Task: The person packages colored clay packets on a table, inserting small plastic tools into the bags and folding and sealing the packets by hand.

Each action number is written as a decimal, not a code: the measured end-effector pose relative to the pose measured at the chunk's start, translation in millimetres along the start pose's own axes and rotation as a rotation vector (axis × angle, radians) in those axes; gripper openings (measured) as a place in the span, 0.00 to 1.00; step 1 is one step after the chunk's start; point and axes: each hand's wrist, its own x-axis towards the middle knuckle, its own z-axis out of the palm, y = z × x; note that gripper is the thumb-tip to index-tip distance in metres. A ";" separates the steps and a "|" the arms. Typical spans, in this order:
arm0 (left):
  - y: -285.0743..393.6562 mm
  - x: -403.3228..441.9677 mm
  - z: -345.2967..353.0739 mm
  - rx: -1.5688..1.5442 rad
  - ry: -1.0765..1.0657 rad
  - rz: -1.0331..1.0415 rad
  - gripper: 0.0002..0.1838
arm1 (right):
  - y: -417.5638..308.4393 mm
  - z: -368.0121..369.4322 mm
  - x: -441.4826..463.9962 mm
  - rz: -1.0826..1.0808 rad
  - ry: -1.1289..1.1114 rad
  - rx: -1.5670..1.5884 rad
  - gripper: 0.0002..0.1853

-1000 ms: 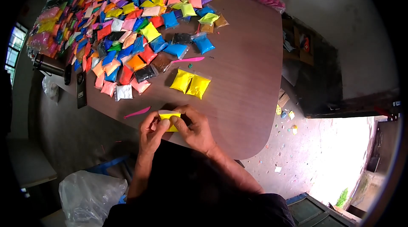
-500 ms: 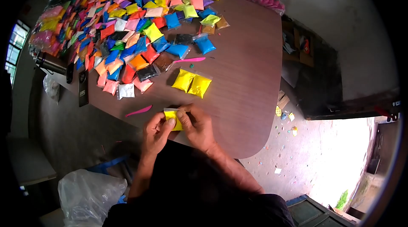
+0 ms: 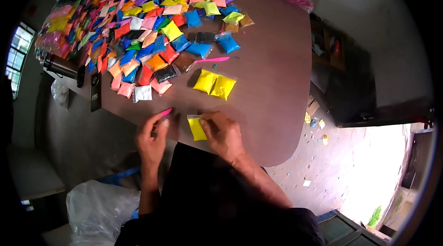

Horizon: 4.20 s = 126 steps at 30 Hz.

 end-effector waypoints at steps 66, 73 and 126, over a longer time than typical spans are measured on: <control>24.1 19.0 18.0 0.085 -0.344 0.103 0.04 | 20.2 -32.6 -43.2 -0.427 -0.090 -0.353 0.19; 48.1 5.1 31.5 0.031 -0.465 0.225 0.04 | 18.2 -32.5 -43.2 -0.411 -0.101 -0.354 0.20; 42.1 -13.6 15.1 -0.013 -0.367 0.106 0.05 | 10.8 -31.2 -38.8 -0.442 -0.063 -0.374 0.20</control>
